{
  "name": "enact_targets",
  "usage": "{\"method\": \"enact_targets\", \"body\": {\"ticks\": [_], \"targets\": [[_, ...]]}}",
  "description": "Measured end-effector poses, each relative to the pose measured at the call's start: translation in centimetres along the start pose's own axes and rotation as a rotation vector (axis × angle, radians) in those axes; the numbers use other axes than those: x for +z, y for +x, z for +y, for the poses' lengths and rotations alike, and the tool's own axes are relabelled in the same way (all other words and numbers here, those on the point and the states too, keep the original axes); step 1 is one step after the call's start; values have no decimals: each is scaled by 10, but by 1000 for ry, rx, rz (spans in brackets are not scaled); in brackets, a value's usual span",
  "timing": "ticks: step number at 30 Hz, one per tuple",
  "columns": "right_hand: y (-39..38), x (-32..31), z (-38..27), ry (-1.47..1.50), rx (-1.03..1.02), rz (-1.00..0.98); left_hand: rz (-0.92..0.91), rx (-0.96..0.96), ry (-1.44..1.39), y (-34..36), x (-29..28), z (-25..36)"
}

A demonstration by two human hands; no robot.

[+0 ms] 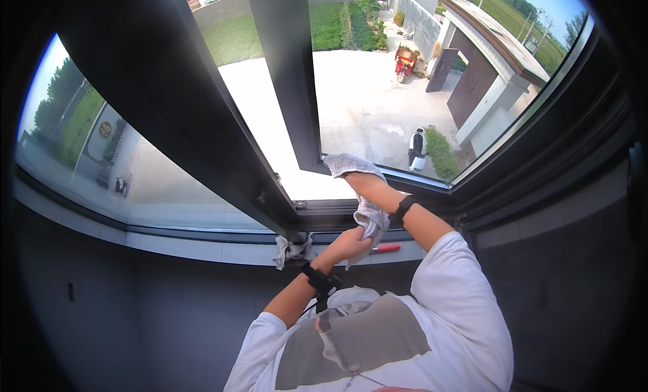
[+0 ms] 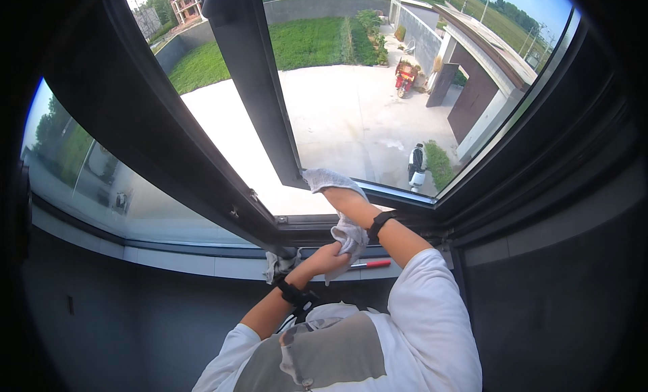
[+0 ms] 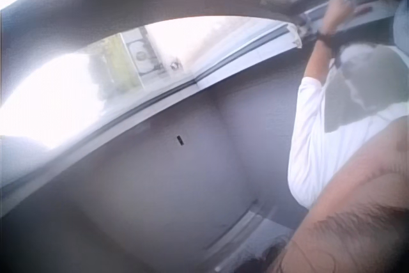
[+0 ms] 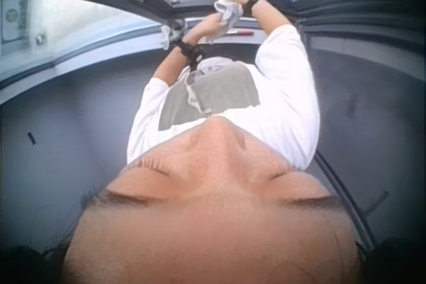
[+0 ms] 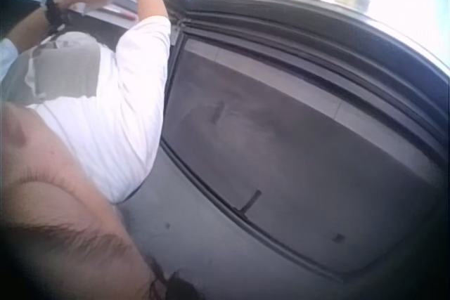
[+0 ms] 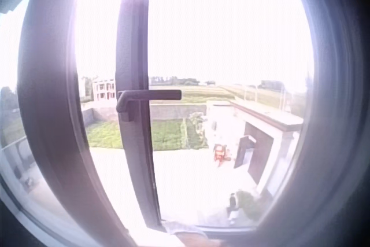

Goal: The person wipes the black window frame and glass edges using a white cloth by hand and then uses a red scraper tool on the lower tiled surface.

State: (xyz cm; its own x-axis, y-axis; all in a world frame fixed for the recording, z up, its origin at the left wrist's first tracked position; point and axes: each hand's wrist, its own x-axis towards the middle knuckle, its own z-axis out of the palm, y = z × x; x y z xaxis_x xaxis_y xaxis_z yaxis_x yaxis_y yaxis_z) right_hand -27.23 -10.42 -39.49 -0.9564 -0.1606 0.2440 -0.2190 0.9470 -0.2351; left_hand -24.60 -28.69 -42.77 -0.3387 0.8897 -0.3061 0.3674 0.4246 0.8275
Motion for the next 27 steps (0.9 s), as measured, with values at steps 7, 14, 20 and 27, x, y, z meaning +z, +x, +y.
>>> {"method": "enact_targets", "body": {"ticks": [7, 14, 20, 27], "targets": [[-111, -19, 52, -160, 159, 39, -249, 25, 38, 16, 14, 32], [-188, -42, 91, -453, 230, -37, -248, 129, 66, 21, 12, 59], [-58, -197, 30, -563, -21, 510, -69, 283, -240, 23, -28, 72], [-37, -167, 40, -677, -93, 700, -102, 201, -440, 26, -46, 68]]}}
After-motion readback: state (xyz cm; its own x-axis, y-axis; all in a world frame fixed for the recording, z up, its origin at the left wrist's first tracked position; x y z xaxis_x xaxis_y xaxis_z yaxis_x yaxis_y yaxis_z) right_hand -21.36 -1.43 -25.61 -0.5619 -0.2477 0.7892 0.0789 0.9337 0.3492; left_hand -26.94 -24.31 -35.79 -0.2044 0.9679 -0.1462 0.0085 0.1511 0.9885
